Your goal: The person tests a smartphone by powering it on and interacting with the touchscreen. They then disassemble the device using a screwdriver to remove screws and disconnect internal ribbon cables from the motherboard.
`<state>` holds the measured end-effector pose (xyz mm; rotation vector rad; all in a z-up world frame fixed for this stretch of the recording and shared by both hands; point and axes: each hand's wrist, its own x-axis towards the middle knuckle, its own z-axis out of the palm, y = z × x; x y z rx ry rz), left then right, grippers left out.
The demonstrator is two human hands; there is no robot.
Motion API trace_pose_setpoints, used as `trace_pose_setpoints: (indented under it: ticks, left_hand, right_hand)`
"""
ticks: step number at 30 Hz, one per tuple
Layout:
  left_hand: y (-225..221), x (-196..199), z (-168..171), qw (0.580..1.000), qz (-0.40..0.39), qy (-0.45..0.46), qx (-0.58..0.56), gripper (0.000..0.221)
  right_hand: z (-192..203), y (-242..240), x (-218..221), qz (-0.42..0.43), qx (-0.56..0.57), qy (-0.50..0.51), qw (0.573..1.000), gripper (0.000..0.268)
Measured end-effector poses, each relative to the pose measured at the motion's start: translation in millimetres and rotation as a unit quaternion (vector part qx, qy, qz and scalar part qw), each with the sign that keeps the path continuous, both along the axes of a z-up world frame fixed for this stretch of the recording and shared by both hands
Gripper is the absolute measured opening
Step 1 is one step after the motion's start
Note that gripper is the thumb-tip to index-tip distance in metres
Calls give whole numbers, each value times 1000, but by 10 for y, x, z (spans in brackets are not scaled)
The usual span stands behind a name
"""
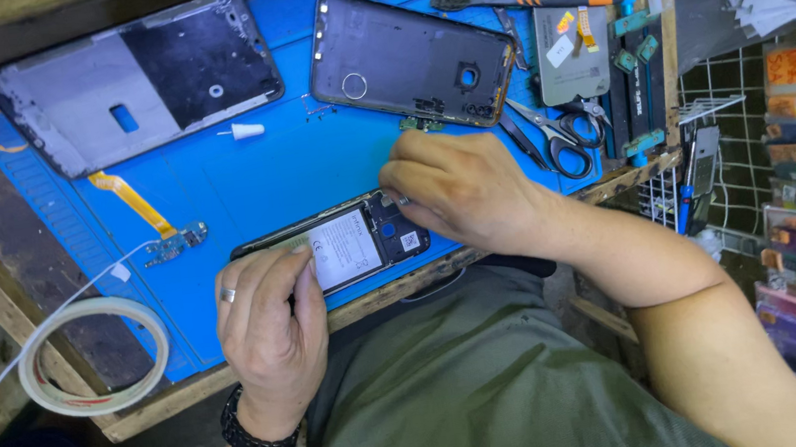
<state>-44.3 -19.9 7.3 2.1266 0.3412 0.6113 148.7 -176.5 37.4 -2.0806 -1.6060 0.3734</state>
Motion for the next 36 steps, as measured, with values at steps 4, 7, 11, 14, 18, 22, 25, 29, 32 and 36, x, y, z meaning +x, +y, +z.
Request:
trace_pose_setpoints:
  ticks: [4, 7, 11, 14, 18, 22, 25, 29, 32, 36]
  left_hand:
    - [20, -18, -17, 1000, -3, -11, -8, 26]
    - [24, -10, -9, 1000, -5, -12, -10, 26]
    - [34, -12, -9, 1000, -7, -15, -19, 25]
    - [37, -16, -8, 1000, -5, -16, -22, 25]
    - [45, -25, -9, 999, -7, -20, -28, 26]
    - [49, -26, -11, 999, -8, -19, -28, 26]
    - [47, -28, -24, 999, -7, -21, -32, 25]
    - [48, -23, -24, 999, -9, -20, -30, 26]
    - [52, -21, -25, 999, -10, -18, -30, 25]
    - [46, -24, -14, 999, -7, -14, -32, 25]
  right_hand:
    - [-26, 53, -102, 10, 1, 35, 999, 21]
    - [-26, 66, -102, 12, -4, 41, 999, 22]
    - [-8, 63, -98, 24, -21, 31, 999, 28]
    - [-3, 51, -122, 20, -23, 24, 999, 33]
    - [5, 49, -144, 14, -19, 22, 999, 35]
    - [43, 34, -124, 3, -33, 48, 998, 35]
    - [113, -14, -105, -12, -14, 65, 998, 31]
    - [204, -137, -116, -76, 40, 126, 988, 21]
    - [257, -273, -140, -96, 114, 179, 973, 25]
    - [73, -395, -237, -124, 214, 230, 941, 38]
